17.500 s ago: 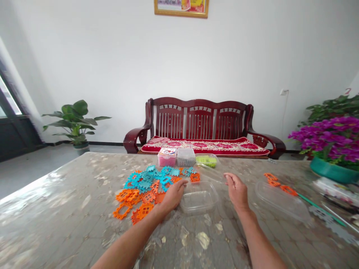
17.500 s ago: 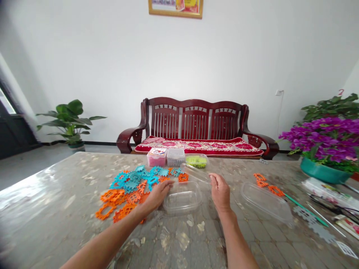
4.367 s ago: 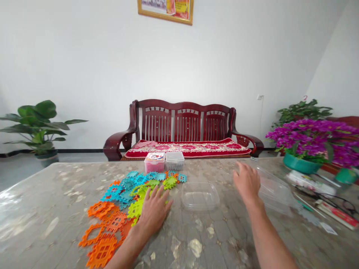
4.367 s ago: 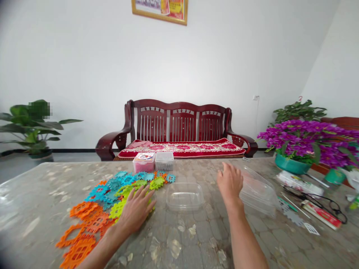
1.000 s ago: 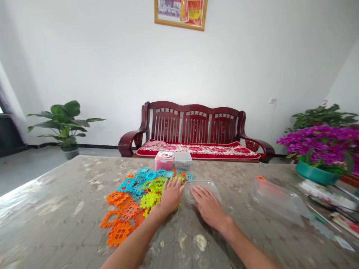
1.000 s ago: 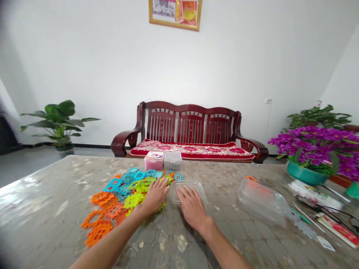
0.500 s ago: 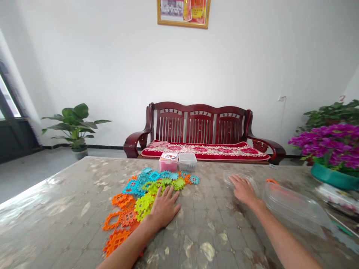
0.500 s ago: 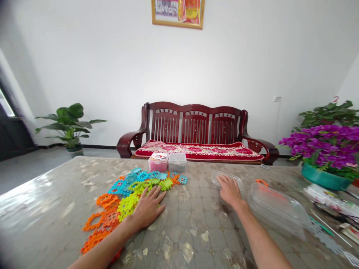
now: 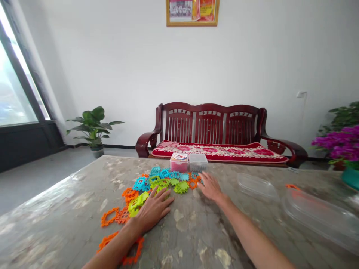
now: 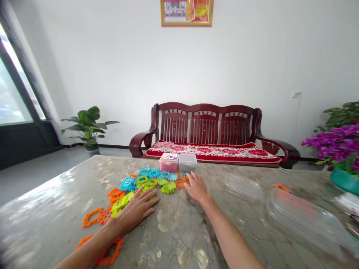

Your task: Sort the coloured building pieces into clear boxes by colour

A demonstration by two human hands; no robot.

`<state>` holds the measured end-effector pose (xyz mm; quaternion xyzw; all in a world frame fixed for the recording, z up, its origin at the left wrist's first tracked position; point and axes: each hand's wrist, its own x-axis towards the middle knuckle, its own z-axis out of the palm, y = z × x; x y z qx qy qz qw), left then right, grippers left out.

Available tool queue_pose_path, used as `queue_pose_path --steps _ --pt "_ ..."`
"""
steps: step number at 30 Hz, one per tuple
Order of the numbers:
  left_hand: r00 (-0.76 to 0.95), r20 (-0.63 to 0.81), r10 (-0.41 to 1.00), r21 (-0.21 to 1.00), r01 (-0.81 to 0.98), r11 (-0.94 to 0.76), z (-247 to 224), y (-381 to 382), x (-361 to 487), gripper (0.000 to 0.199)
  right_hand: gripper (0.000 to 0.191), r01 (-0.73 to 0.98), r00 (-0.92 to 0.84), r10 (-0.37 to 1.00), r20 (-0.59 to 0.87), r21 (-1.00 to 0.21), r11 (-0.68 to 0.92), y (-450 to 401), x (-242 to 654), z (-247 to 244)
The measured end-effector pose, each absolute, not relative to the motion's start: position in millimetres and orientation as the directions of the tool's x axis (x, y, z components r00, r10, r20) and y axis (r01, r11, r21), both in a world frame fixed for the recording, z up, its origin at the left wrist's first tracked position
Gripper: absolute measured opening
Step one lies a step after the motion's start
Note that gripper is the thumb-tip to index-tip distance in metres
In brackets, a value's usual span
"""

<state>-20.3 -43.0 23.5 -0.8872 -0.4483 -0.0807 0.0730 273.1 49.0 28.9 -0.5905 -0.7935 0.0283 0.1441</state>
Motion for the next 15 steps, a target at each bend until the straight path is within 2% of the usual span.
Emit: queue_pose_path --steps 3,6,10,15 --pt "0.54 0.241 0.807 -0.091 0.84 -0.535 16 -63 -28 0.05 0.054 0.946 -0.195 0.967 0.162 -0.228 0.229 59 255 24" --pt "0.488 0.284 0.825 -0.127 0.872 -0.472 1 -82 -33 0.065 0.051 0.942 -0.214 0.965 0.151 -0.228 0.244 58 244 18" --pt "0.415 0.364 0.834 -0.153 0.91 -0.386 -10 -88 -44 0.058 0.05 0.92 -0.295 0.934 0.201 -0.203 0.334 42 227 9" --pt "0.36 0.449 0.818 -0.146 0.932 -0.331 -4 -76 -58 0.045 0.049 0.876 -0.381 0.891 0.245 -0.211 0.433 15 207 5"
